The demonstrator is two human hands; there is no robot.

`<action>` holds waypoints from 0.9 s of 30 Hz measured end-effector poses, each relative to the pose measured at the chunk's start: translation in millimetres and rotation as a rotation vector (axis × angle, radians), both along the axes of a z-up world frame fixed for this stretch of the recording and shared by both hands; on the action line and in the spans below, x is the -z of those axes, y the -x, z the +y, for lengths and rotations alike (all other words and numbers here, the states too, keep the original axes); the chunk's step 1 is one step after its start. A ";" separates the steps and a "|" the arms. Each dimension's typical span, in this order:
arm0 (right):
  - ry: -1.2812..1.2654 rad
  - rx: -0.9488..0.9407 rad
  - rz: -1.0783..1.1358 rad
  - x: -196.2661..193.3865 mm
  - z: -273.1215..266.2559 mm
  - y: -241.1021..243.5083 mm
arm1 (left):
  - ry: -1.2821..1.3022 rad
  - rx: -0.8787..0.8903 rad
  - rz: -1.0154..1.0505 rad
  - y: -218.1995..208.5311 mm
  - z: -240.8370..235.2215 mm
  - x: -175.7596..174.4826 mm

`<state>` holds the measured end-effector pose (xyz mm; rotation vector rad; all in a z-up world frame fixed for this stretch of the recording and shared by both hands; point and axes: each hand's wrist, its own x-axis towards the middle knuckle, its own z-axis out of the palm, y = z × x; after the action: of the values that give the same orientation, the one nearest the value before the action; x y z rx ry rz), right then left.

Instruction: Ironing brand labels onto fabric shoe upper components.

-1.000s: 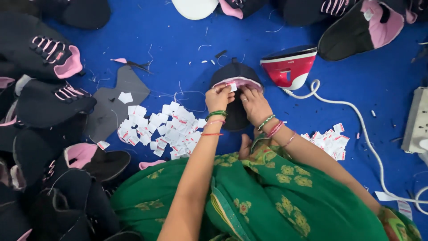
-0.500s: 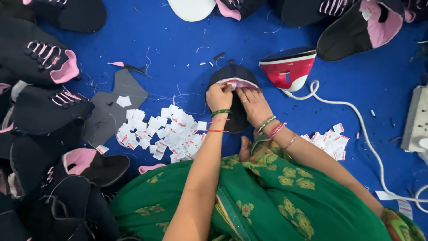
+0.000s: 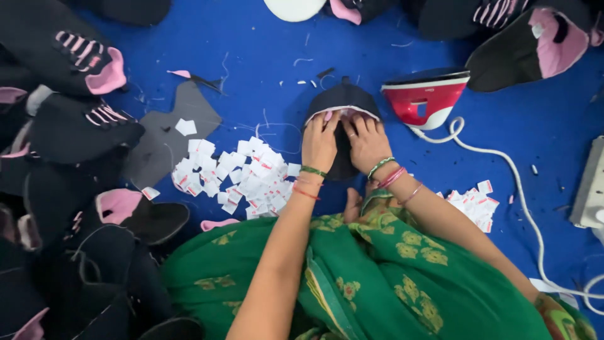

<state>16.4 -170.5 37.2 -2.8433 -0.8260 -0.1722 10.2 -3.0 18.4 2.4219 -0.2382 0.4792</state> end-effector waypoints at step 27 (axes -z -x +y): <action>-0.002 0.042 0.029 -0.4 5.4 -33.7 | -0.342 -0.010 0.035 -21.6 -3.9 21.4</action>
<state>50.1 -165.2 37.6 -2.8559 -0.7606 -0.1375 31.8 -6.9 -3.0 2.7625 -0.3140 0.4278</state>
